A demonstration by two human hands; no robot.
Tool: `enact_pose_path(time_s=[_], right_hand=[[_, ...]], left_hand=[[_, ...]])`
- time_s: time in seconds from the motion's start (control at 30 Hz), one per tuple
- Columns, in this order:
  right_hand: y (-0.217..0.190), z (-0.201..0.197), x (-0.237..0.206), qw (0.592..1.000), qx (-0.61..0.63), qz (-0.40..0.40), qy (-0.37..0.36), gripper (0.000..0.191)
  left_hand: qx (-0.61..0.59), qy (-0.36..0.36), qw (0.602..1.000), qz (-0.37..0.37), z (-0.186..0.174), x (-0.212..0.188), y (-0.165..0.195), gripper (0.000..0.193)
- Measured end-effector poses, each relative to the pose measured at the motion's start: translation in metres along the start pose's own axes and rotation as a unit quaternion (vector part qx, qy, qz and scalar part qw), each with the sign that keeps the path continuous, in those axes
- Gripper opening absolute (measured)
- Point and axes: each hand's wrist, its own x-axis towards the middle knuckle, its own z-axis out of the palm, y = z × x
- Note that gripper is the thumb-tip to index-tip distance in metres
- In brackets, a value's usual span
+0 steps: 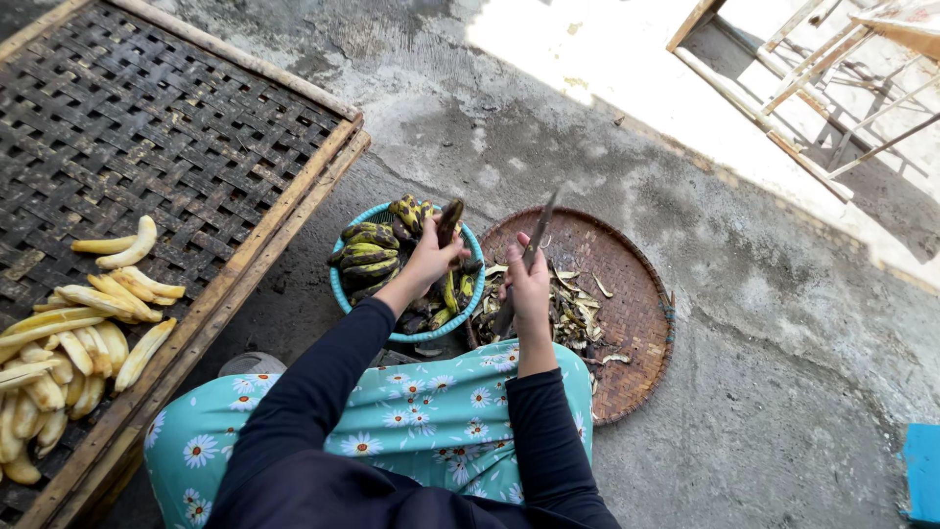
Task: The person sits on the ground peeling bananas with a small knife, dropping the peels onto a round winnowing basket and placing the peeled bananas onto a woven bamboo drying tray, occasionally arranging the pile of peeled bananas on the tray.
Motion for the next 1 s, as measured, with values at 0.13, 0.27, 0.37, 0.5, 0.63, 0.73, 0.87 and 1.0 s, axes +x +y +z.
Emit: enact_pose_path(time_s=[0.13,0.27,0.37,0.5,0.63,0.73,0.87,1.0], right_hand=[[-0.004,0.023,-0.017,0.975,-0.056,-0.160,-0.141,0.049],[0.019,0.051,-0.031,0.969,-0.067,-0.177,-0.160,0.029],[0.041,0.072,-0.040,0.980,-0.067,-0.142,-0.122,0.027],[0.046,0.077,-0.044,0.981,-0.121,-0.133,-0.073,0.026],[0.025,0.068,-0.048,0.965,-0.132,-0.176,-0.140,0.043],[0.010,0.066,-0.055,0.931,-0.233,-0.223,-0.172,0.051],[0.001,0.074,-0.059,0.902,-0.329,-0.247,-0.132,0.051],[-0.002,0.073,-0.054,0.918,-0.300,-0.208,-0.152,0.048]], left_hand=[[0.295,-0.051,0.945,0.133,-0.010,-0.056,0.031,0.038],[0.467,-0.011,0.851,0.241,-0.024,-0.116,0.047,0.058],[0.551,0.069,0.805,0.210,-0.019,-0.136,0.043,0.053],[0.630,0.129,0.718,0.267,-0.015,-0.132,0.039,0.032],[0.646,0.172,0.646,0.369,-0.023,-0.122,0.043,0.042],[0.696,0.197,0.575,0.383,-0.025,-0.121,0.045,0.033],[0.716,0.200,0.551,0.381,-0.020,-0.123,0.044,0.028],[0.721,0.200,0.534,0.394,-0.019,-0.124,0.048,0.032]])
